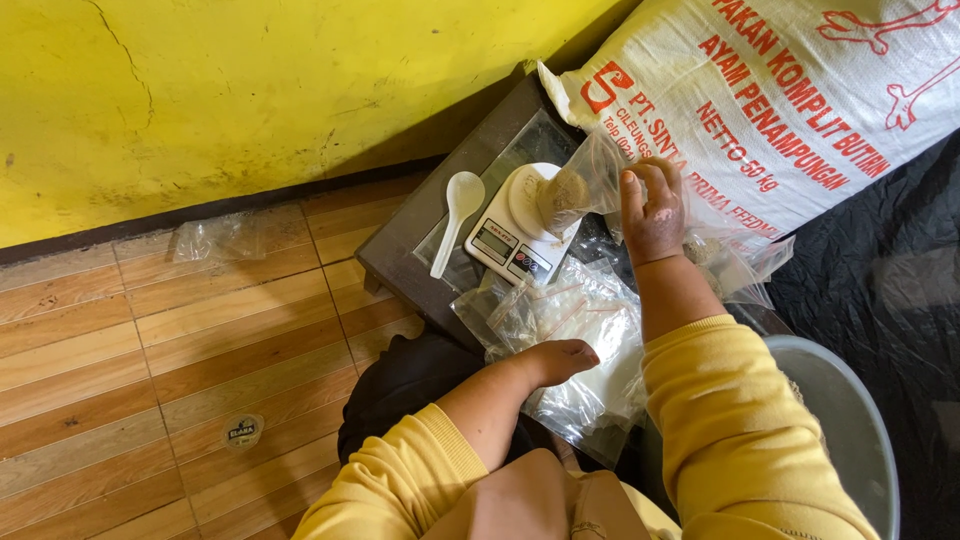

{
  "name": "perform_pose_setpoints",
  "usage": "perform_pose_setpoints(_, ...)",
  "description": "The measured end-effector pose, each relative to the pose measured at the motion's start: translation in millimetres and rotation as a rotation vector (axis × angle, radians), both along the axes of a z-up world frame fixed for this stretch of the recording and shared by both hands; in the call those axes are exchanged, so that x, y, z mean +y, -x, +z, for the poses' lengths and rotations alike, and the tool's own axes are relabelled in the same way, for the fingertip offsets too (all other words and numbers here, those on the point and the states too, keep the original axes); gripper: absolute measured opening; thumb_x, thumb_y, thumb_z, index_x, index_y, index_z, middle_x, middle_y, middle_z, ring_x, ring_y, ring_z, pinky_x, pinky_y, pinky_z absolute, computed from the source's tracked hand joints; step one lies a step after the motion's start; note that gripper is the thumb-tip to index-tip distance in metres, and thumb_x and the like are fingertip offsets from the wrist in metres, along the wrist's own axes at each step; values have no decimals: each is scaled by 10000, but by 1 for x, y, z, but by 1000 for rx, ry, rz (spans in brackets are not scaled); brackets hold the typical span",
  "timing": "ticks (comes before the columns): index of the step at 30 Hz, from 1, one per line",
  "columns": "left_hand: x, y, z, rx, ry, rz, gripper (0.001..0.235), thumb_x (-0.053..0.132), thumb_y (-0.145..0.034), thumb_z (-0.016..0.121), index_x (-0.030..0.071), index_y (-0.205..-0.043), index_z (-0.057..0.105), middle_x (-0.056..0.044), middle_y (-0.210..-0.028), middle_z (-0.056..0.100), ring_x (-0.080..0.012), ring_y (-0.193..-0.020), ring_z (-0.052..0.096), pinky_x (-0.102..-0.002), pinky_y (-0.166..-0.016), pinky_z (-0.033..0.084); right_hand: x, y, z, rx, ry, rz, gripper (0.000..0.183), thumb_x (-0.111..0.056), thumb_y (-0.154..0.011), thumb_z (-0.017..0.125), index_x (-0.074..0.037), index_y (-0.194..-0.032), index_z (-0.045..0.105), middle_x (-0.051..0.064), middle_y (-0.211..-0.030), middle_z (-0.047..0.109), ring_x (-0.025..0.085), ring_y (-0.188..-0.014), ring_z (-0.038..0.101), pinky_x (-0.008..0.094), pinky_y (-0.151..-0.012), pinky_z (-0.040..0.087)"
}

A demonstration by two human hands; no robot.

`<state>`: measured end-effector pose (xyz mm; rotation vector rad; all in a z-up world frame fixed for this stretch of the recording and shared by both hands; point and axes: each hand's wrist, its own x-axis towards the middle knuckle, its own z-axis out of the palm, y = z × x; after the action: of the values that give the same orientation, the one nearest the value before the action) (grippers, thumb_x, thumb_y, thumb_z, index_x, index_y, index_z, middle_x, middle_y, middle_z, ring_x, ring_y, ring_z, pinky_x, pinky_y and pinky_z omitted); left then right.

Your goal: Scooping animal feed from a large bowl into small plastic bags using a spoon and weighing them on a digital scale.

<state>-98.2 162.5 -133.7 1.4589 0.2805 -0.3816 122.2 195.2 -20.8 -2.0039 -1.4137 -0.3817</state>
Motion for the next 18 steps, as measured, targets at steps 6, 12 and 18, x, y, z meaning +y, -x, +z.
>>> perform_pose_setpoints(6,7,5,13,25,-21,-10,562,587,-945,454,231,-1339,639,-206,-1287,664,-371,-1282,589,-433,-1046,477,4,11,3,-40,-53,38,167,-235,-1080,638,-82,-1082,704,188,-1148,632,428,-1138,644,498,-1012,501)
perform_pose_setpoints(12,13,11,24,-1,13,-8,580,567,-943,460,181,-1336,640,-239,-1290,653,-406,-1286,578,-458,-1056,467,9,15,-3,-33,83,-130,246,-335,-1057,696,-107,-1143,669,214,-1236,584,474,-1177,606,584,-995,493)
perform_pose_setpoints(18,10,10,17,-15,27,20,551,568,-947,470,197,-1310,655,-230,-1275,661,-404,-1279,582,-462,-1045,470,12,-3,-28,154,450,-413,415,-677,-1036,576,-288,-1153,660,136,-1332,610,372,-1323,547,520,-1099,386)
